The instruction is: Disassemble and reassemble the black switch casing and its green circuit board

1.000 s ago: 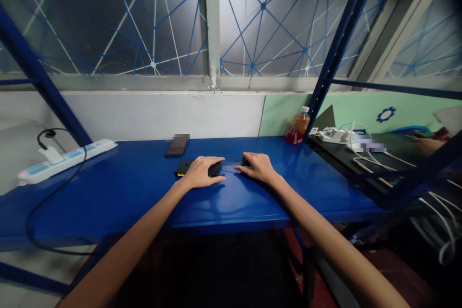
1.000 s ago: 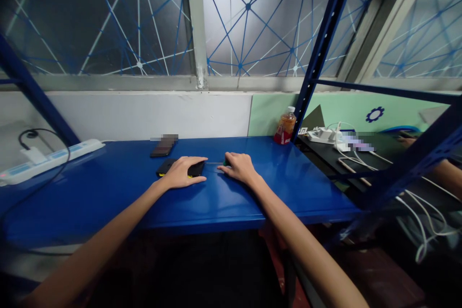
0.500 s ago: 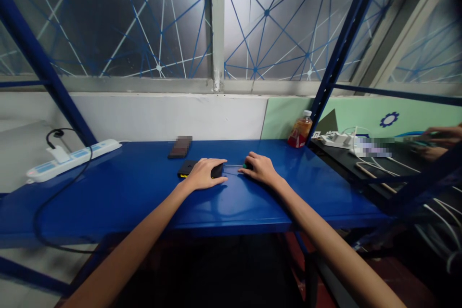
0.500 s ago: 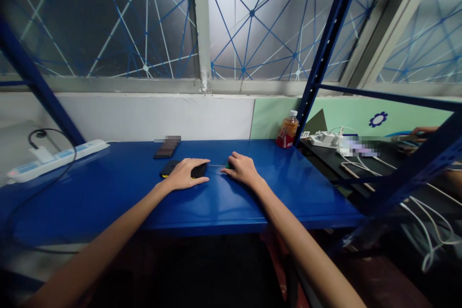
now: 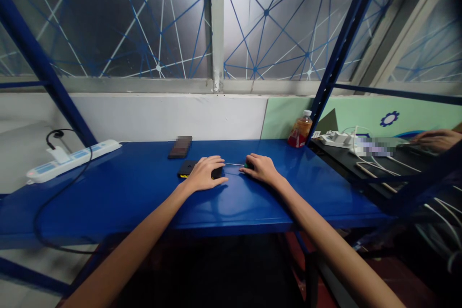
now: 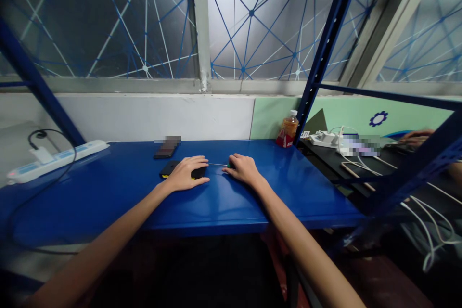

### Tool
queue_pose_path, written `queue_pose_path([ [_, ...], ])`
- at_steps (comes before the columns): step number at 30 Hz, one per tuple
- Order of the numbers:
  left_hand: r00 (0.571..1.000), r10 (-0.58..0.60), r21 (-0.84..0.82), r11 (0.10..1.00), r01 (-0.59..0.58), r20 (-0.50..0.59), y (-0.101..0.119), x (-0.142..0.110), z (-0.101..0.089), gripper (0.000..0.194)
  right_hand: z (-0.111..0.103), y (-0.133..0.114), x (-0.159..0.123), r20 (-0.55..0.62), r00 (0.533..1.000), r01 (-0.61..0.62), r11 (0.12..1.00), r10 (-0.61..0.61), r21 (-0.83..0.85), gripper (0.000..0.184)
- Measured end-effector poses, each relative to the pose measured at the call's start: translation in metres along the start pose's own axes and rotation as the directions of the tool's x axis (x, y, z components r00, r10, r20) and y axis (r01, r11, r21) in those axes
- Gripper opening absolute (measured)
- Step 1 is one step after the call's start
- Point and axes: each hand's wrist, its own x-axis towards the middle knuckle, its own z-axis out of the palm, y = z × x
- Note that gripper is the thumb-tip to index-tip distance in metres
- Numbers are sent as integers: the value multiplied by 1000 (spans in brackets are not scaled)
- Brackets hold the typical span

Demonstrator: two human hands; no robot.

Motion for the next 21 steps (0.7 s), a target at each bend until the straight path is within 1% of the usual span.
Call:
queue_pose_path([
  [5, 999, 34, 9, 999, -35, 27, 4, 1, -2, 53, -1, -1, 0, -18, 1000, -15, 1000, 16, 20, 38],
  [8, 999, 32, 3, 999, -32, 31, 4, 1, -2, 54, -1, -1, 0, -30, 999, -14, 999, 16, 40, 38],
  [14, 1000, 10, -34, 999, -10, 4, 4, 1, -1, 54, -2, -1, 0, -10, 1000, -18, 996, 19, 89, 37],
  [21, 1000, 9, -43, 999, -10, -18, 4, 1, 1, 53, -6, 0, 0, -24, 999, -24, 991, 27, 129, 36],
])
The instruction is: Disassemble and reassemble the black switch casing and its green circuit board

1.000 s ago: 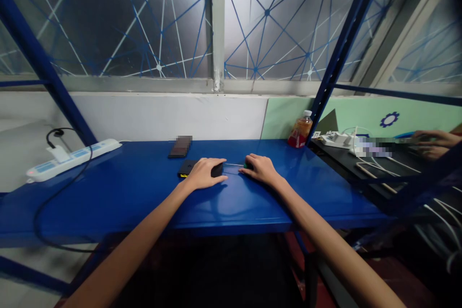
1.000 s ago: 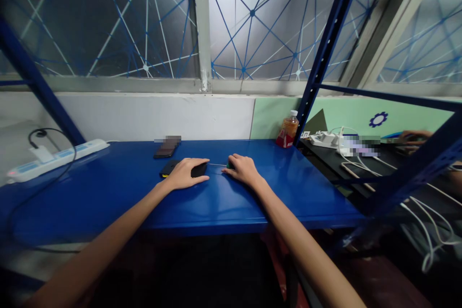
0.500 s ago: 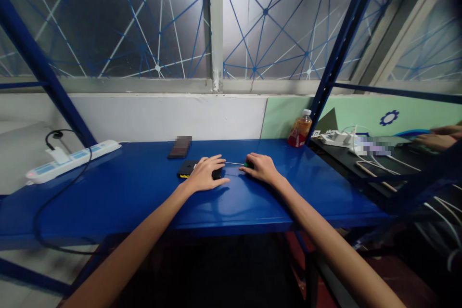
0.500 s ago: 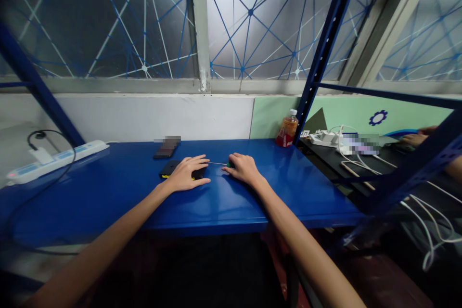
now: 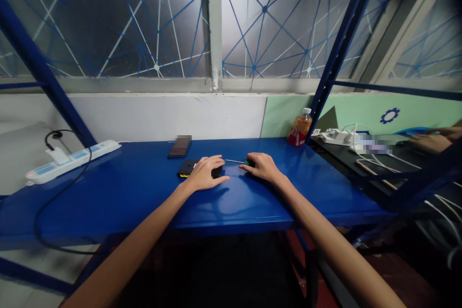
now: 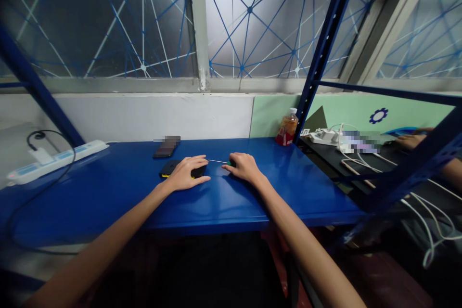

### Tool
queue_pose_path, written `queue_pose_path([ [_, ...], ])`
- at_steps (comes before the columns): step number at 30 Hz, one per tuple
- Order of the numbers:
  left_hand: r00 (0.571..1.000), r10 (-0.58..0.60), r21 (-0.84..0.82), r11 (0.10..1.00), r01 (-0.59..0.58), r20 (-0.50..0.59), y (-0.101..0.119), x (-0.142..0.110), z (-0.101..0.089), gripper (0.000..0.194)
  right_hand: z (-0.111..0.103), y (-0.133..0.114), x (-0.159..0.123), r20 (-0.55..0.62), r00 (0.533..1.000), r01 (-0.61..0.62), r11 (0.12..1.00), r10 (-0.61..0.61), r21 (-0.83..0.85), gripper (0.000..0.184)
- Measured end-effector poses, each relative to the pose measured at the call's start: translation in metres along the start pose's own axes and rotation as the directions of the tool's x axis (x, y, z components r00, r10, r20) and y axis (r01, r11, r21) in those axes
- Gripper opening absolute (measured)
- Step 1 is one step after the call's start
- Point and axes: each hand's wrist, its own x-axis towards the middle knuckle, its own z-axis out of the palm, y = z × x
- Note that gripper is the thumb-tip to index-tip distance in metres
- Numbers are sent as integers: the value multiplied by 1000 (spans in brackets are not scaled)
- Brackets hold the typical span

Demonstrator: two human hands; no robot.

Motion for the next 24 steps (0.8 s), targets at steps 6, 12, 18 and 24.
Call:
queue_pose_path([
  [6, 997, 24, 36, 999, -26, 68, 1, -1, 0, 58, -2, 4, 1, -48, 998, -46, 999, 46, 2, 38],
  [12, 981, 82, 119, 988, -104, 177, 2, -1, 2, 80, -4, 4, 1, -54, 996, -65, 998, 65, 7, 39],
  [18, 991, -1, 123, 992, -16, 136, -3, -1, 6, 80, -9, -1, -1, 2, 997, -74, 995, 74, 61, 46],
  [24, 990, -27, 133, 991, 8, 137, -4, 0, 7, 66, -7, -5, -1, 180, 984, -50, 961, 1, 272, 63],
])
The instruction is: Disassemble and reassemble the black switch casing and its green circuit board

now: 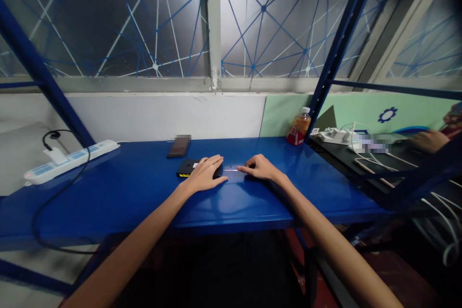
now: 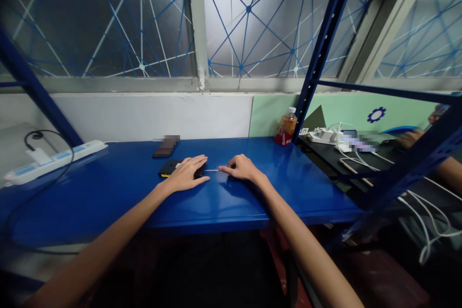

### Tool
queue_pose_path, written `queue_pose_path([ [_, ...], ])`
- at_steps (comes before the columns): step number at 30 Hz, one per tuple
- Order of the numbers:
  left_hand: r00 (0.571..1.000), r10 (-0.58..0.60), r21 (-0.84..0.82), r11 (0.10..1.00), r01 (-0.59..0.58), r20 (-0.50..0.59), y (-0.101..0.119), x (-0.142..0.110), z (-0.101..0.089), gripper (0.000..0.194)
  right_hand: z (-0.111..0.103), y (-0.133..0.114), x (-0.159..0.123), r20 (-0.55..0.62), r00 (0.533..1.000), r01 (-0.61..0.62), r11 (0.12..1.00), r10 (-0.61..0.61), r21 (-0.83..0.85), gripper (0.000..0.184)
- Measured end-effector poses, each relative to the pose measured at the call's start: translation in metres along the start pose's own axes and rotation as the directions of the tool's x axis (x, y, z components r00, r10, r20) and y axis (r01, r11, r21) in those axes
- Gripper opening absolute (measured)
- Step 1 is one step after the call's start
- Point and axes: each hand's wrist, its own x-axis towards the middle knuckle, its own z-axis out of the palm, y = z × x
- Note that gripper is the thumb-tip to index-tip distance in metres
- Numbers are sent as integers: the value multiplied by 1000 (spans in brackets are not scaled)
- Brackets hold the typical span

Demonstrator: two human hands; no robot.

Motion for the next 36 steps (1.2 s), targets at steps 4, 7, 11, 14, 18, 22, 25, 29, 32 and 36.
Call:
queue_pose_path([
  [4, 1000, 8, 15, 1000, -8, 8, -1, 1, 1, 66, 2, 1, 1, 39, 999, -5, 999, 3, 46, 64],
  [7, 1000, 13, 6, 1000, -13, 4, -2, 1, 1, 65, 2, 0, 0, 42, 999, 0, 999, -2, 42, 64],
  [11, 1000, 14, -12, 1000, -14, -3, -2, 0, 2, 65, 2, -4, 0, 42, 999, 22, 1000, -22, 3, 64],
  [14, 1000, 18, -14, 1000, -18, -3, -3, 0, 3, 66, 3, -7, -1, 29, 999, 42, 998, -41, -45, 64],
  [18, 1000, 25, -1, 1000, -25, 4, -4, 1, 5, 69, 3, -8, 0, 31, 998, 56, 997, -54, -50, 64],
  [22, 1000, 28, 15, 999, -28, 13, -6, 2, 6, 74, 3, -8, 0, 42, 998, 52, 997, -50, -54, 62],
  [25, 999, 35, 16, 999, -35, 18, -7, 2, 7, 75, 3, -7, 0, 34, 998, 50, 997, -48, -53, 62],
  [29, 999, 51, 16, 999, -52, 13, -8, 2, 7, 77, 4, -7, 1, 41, 999, 37, 998, -35, -54, 62],
  [32, 998, 59, 26, 998, -59, -5, -8, 2, 7, 77, 4, -7, 1, 49, 998, 30, 998, -28, -47, 63],
  [36, 998, 63, 33, 998, -62, -21, -7, 2, 7, 77, 3, -8, 1, 49, 998, 30, 998, -28, -47, 62],
])
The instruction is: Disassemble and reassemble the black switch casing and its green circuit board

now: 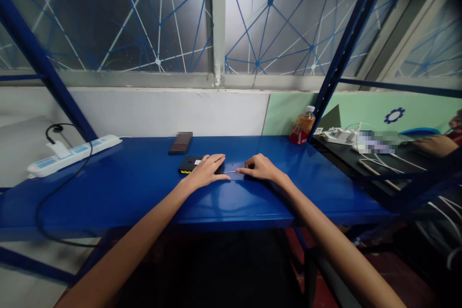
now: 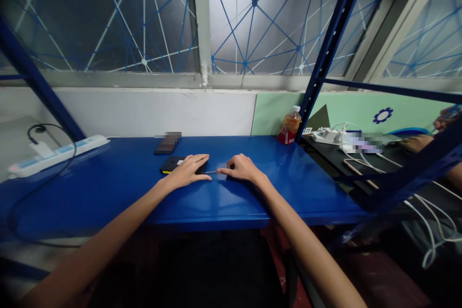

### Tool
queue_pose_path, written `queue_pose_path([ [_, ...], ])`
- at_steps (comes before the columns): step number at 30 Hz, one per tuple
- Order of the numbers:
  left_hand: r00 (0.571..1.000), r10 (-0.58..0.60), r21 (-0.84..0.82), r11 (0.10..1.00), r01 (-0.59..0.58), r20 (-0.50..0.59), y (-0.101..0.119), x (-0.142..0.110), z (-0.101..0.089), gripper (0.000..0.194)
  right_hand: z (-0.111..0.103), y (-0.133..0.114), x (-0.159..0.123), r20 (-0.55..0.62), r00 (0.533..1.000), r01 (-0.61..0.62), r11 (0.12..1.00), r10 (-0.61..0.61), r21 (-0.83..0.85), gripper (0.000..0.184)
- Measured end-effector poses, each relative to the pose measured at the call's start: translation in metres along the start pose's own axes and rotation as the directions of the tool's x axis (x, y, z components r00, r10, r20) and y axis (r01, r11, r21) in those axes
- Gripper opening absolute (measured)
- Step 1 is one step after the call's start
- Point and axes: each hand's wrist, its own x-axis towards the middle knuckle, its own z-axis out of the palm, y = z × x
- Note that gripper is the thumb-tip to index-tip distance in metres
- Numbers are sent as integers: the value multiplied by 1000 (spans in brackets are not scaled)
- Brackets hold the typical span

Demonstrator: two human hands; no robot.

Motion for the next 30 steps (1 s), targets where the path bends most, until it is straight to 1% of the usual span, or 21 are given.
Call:
queue_pose_path([
  [8, 1000, 7, -3, 1000, -7, -15, -2, 0, 1, 75, -2, -1, 0, -3, 1000, -4, 1000, 4, -3, 55],
  [15, 999, 11, 13, 1000, -10, -48, 0, 1, 2, 72, -6, -4, -3, 2, 1000, 16, 1000, -16, -19, 53],
  [18, 998, 23, 27, 999, -21, -64, -1, 0, 3, 72, -8, -2, -3, 22, 999, 30, 999, -31, 36, 49],
  [21, 996, 35, 34, 999, -32, -78, -1, 1, 4, 72, -10, 4, -3, 87, 996, 18, 993, -28, 118, 42],
  [24, 995, 44, 40, 998, -40, -93, 1, 1, 3, 69, -13, 8, -2, 134, 991, 0, 981, -27, 195, 39],
  [27, 993, 50, 48, 998, -45, -106, 3, 2, 2, 66, -16, 7, -3, 132, 991, -6, 964, -30, 267, 39],
  [30, 991, 37, 55, 998, -31, -126, 3, 3, 3, 64, -17, 4, -5, 127, 992, -30, 952, -10, 305, 38],
])
